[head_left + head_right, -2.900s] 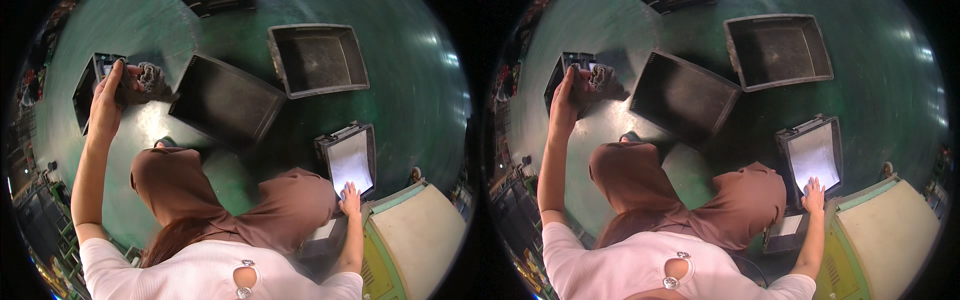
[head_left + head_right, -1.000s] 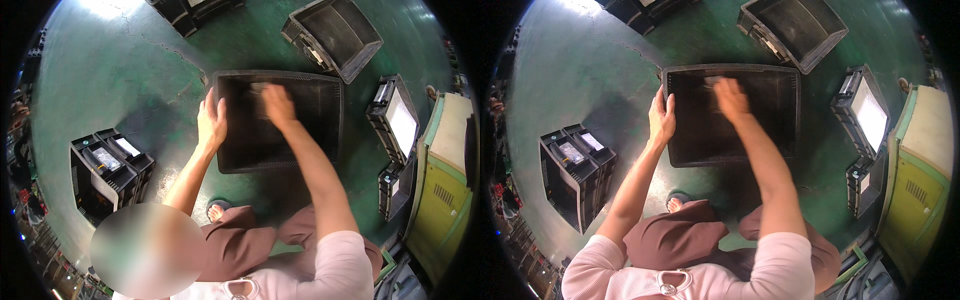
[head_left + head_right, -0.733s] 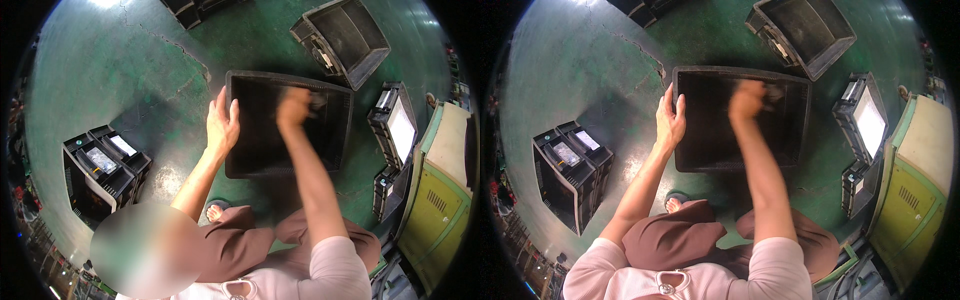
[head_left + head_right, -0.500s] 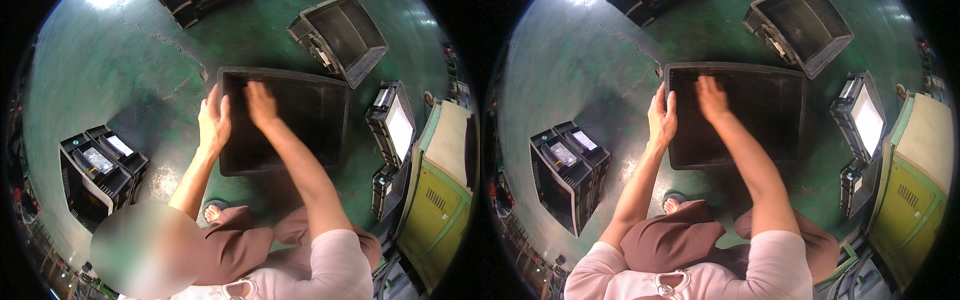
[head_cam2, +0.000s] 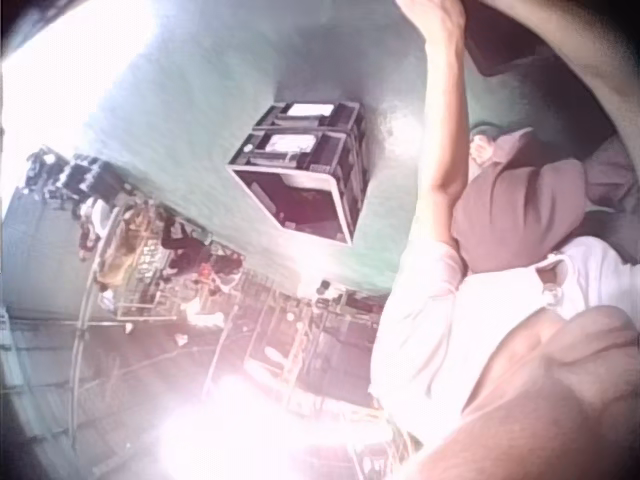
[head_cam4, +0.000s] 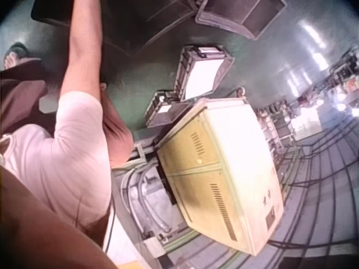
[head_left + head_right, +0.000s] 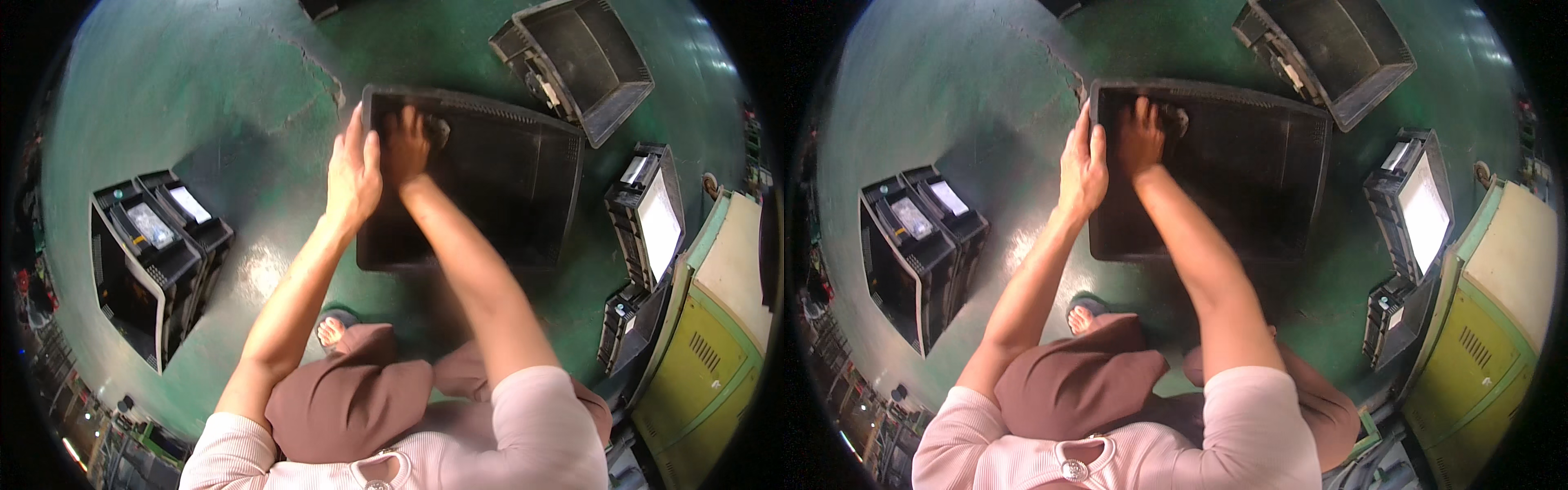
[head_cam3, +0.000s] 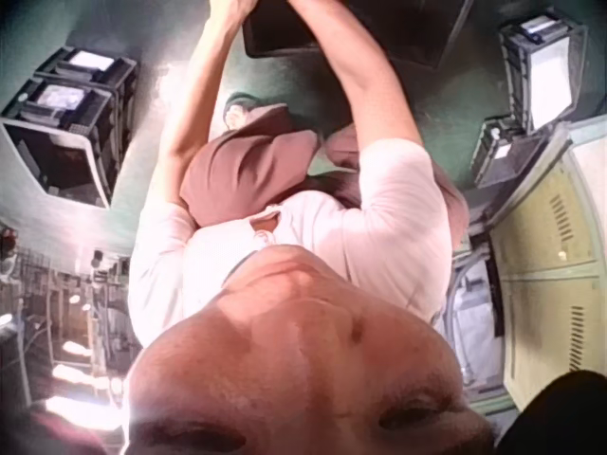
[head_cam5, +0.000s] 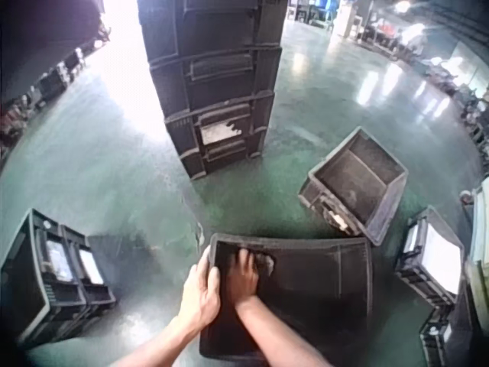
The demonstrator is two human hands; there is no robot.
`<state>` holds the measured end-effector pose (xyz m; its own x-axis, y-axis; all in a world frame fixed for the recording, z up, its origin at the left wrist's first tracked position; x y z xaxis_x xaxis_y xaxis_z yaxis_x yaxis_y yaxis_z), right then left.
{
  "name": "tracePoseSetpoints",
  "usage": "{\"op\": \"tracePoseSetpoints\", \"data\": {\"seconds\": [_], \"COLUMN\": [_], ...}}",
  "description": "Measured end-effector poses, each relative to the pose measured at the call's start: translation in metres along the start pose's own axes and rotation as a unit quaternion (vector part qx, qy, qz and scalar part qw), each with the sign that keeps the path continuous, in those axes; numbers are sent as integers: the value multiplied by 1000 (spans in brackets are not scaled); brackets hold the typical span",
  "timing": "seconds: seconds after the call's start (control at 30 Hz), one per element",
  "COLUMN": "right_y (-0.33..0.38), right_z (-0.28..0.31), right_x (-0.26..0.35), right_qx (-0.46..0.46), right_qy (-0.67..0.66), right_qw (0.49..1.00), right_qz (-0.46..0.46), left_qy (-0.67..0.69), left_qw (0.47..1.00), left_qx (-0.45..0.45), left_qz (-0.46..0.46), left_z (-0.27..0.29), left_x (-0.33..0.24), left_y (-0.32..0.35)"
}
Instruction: The person wipes the inside of black plastic crates with a cloth, then walks outside to rinse the cloth in a bucket of water using a red scoop, and returns to continue wiping additional crates.
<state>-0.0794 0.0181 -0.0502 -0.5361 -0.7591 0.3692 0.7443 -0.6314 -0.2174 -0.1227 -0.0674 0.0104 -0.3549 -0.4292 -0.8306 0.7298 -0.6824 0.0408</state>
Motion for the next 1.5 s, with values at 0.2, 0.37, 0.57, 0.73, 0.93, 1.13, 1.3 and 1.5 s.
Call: {"op": "tracePoseSetpoints", "data": {"seconds": [0.2, 0.37, 0.57, 0.73, 0.93, 1.13, 1.3, 1.5], "right_y": [105, 81, 17, 78, 54, 47, 35, 61], "right_z": [1, -16, -6, 55, 51, -6, 70, 15], "right_x": [-8, -11, -32, -92, -122, -19, -168, -74], "right_qx": [342, 456, 171, 354, 277, 236, 312, 273], "right_qy": [-98, -160, -121, -244, -204, -110, -69, -124], "right_qw": [898, 846, 959, 871, 929, 912, 940, 943], "right_qz": [261, 224, 193, 236, 135, 318, 118, 148], "left_qy": [25, 10, -4, 8, 6, 1, 20, 24], "left_qw": [997, 994, 996, 997, 996, 997, 993, 992], "left_qx": [-17, -7, -4, -22, -24, -8, -5, 22], "left_qz": [70, 110, 87, 68, 84, 71, 117, 119], "left_z": [5, 5, 0, 7, -1, 5, 8, -7], "left_x": [9, 9, 0, 9, 7, 5, 15, 5], "left_y": [6, 11, 0, 5, 5, -6, 5, -1]}}
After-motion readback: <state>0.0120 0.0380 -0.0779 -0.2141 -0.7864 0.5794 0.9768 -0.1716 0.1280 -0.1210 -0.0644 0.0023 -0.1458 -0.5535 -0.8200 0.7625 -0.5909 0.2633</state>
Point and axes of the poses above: each hand's wrist, its own y-axis away from the middle knuckle, its own z-axis out of the back of the hand, x = y × z, the point moved 8 cm from there along -y, towards the middle knuckle, and after that the axes turned 5 degrees about x, right-handed, at the moved point
